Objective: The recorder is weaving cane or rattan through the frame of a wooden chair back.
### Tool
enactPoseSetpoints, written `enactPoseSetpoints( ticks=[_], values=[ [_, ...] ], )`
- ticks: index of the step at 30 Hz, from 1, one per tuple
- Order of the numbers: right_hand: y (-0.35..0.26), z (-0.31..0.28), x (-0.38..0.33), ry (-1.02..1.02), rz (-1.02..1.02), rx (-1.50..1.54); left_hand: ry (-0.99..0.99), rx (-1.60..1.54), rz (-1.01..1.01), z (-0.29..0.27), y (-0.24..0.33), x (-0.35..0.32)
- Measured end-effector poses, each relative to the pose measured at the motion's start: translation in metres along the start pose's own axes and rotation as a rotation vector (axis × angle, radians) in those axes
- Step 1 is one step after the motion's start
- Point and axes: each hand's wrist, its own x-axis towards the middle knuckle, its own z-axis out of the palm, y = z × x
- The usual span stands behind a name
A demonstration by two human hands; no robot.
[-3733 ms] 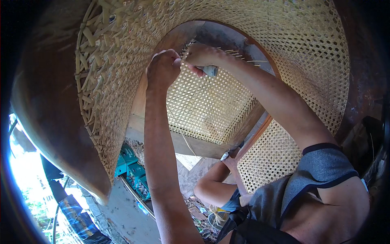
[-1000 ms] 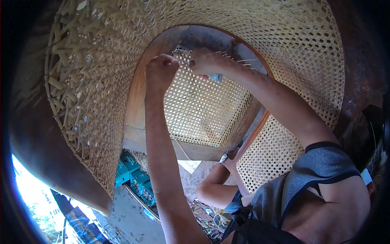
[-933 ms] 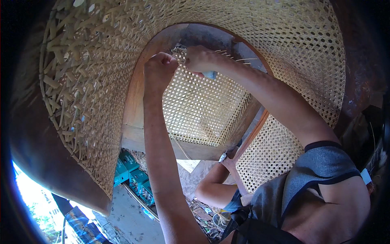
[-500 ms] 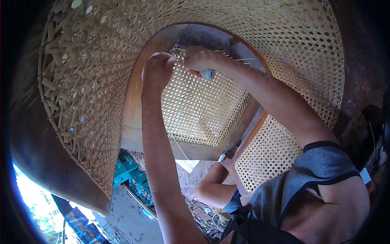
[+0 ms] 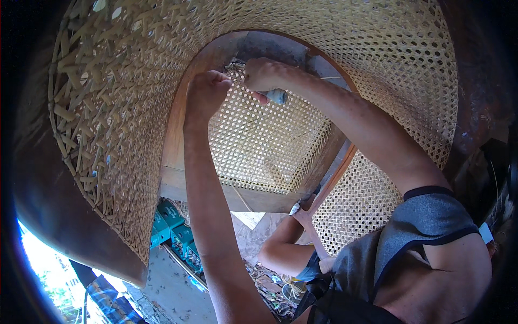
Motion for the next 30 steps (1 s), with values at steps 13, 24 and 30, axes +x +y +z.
enactPoseSetpoints(
  ticks=[13,24,30],
  values=[
    [-0.007,0.013,-0.011,0.177,-0.154,-0.043,-0.109,0.028,-0.117,-0.005,-0.008,0.019],
    [0.006,0.004,0.006,0.033,-0.169,-0.096,-0.087,0.325,-0.088,-0.003,0.010,0.023],
    [0.014,0.008,0.019,0.049,-0.052,0.014,-0.060,0.239,0.003,0.007,0.016,0.008]
  ],
)
